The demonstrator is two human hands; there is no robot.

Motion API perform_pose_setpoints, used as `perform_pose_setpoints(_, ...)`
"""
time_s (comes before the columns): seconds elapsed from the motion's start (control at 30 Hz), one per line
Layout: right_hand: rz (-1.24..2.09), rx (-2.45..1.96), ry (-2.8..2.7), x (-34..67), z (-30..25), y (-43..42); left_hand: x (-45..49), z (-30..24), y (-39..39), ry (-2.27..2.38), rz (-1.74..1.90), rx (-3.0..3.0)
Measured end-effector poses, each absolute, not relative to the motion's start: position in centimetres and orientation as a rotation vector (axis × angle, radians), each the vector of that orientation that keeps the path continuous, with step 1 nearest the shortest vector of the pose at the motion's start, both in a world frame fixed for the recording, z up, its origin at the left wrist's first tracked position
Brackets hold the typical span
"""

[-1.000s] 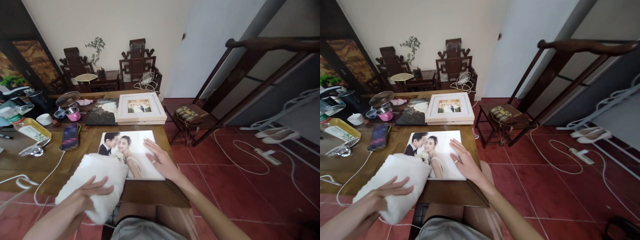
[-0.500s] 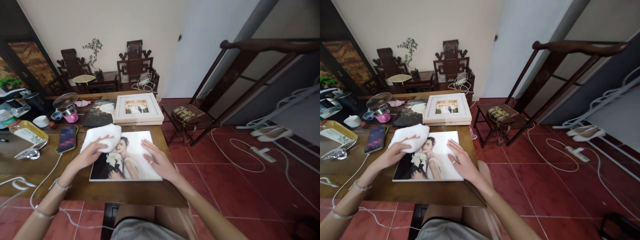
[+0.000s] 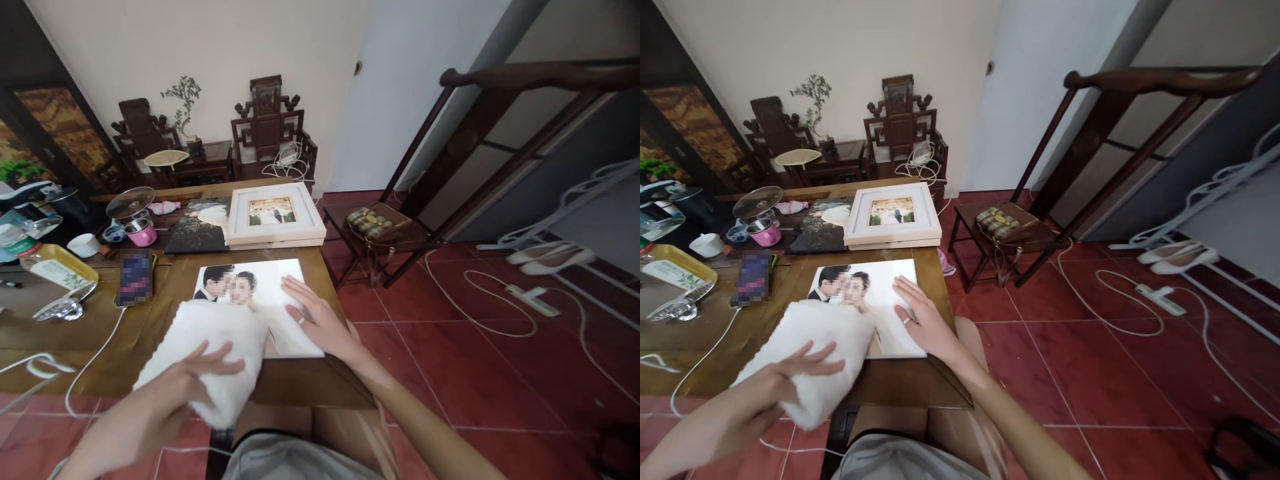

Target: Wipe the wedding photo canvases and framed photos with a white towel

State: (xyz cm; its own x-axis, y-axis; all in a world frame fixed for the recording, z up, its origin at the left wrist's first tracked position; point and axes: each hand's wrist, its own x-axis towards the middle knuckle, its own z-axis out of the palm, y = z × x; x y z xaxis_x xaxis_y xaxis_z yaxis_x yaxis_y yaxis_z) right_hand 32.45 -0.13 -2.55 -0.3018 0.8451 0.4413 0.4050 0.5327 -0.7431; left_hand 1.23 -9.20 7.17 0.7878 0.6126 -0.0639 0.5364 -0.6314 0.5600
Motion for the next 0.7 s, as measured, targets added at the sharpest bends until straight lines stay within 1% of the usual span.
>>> perform_pose_setpoints(0.07,0.650,-1.020,-1.897,32.4,-2.6,-0.2,1.5,7.3,-10.4,0.871,0.148,2.393)
perform_pose_setpoints(0.17,0.659,-1.021,-1.890,32.5,-2.6,-0.2,2.1,7.1,-9.5,0.854,0.196,2.407)
perform_pose_setpoints(0.3,0.657,-1.029,-1.905,32.5,-2.5,-0.2,3.2,6.1,-4.9,0.808,0.313,2.501)
perform_pose_setpoints(0.4,0.662,-1.023,-1.895,32.5,-2.4,-0.2,4.2,5.2,-1.0,0.903,0.348,2.579)
perform_pose_setpoints(0.57,0.673,-1.010,-1.887,32.5,-2.4,-0.2,5.1,4.8,3.8,1.058,0.250,2.686)
perform_pose_setpoints(0.7,0.672,-1.012,-1.902,32.6,-2.3,-0.3,4.8,5.0,4.7,1.095,0.201,2.722)
